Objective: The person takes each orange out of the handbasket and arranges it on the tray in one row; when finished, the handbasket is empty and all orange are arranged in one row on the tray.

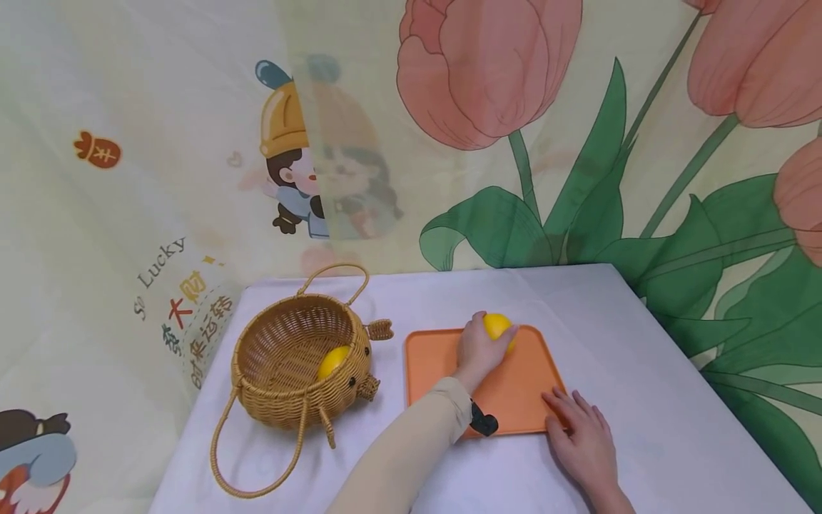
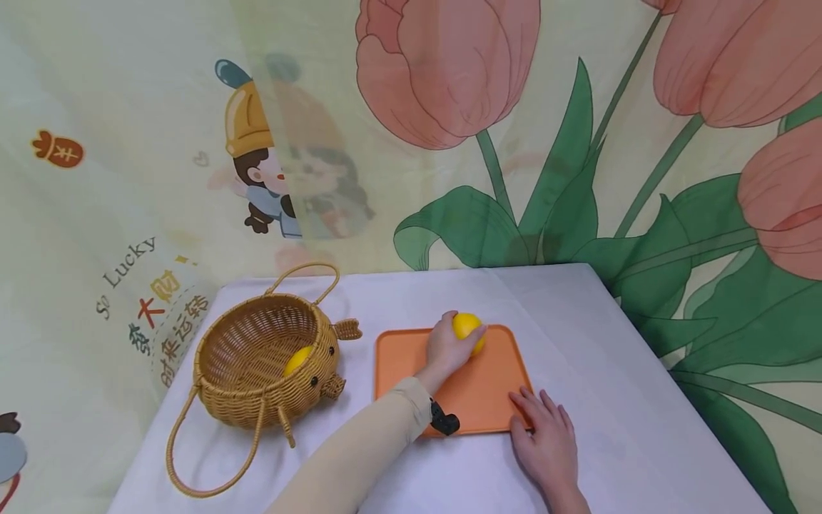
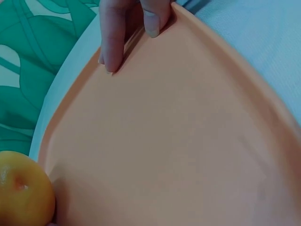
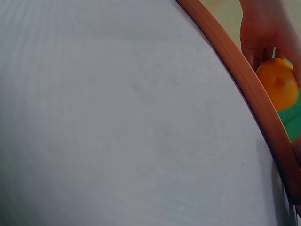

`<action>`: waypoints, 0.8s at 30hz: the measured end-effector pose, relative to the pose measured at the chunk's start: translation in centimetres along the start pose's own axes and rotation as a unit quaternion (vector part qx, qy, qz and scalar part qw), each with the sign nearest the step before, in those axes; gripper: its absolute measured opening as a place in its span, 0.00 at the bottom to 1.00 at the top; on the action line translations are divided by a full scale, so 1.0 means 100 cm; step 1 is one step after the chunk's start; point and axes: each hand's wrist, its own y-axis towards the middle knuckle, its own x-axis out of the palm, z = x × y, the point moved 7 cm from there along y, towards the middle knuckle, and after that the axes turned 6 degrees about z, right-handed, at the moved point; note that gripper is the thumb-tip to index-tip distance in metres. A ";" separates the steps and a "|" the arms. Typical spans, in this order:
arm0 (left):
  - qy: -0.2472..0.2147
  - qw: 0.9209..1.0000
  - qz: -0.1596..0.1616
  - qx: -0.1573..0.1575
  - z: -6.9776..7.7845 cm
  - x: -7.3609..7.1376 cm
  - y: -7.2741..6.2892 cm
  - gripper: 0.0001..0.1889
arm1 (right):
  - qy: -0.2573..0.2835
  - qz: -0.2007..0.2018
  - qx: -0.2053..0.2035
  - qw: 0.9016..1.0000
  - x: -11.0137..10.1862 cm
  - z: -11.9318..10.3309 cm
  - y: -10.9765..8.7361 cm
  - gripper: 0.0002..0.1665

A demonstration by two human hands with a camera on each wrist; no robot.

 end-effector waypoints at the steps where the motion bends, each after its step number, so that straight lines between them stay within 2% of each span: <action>1: -0.002 1.000 0.003 0.000 -0.001 -0.001 0.000 0.41 | -0.001 -0.001 -0.001 1.000 0.001 0.000 0.000 0.23; 4: -0.006 1.000 0.007 0.001 -0.002 -0.003 0.000 0.41 | -0.002 0.002 -0.002 1.000 0.002 -0.001 0.001 0.23; 9: -0.014 1.000 -0.005 0.008 -0.003 -0.006 -0.001 0.43 | -0.004 0.012 -0.006 1.000 0.001 -0.002 0.001 0.23; 15: -0.050 0.999 -0.016 -0.008 -0.017 -0.018 -0.009 0.48 | 0.001 0.015 -0.018 1.000 0.004 -0.004 -0.001 0.22; 19: -0.101 0.995 -0.010 -0.017 -0.024 -0.030 -0.020 0.48 | -0.001 0.009 -0.013 1.000 0.004 -0.004 0.000 0.23; 24: -0.184 0.983 0.019 -0.012 -0.026 -0.054 -0.043 0.45 | 0.001 0.006 -0.007 1.000 0.000 -0.002 0.000 0.23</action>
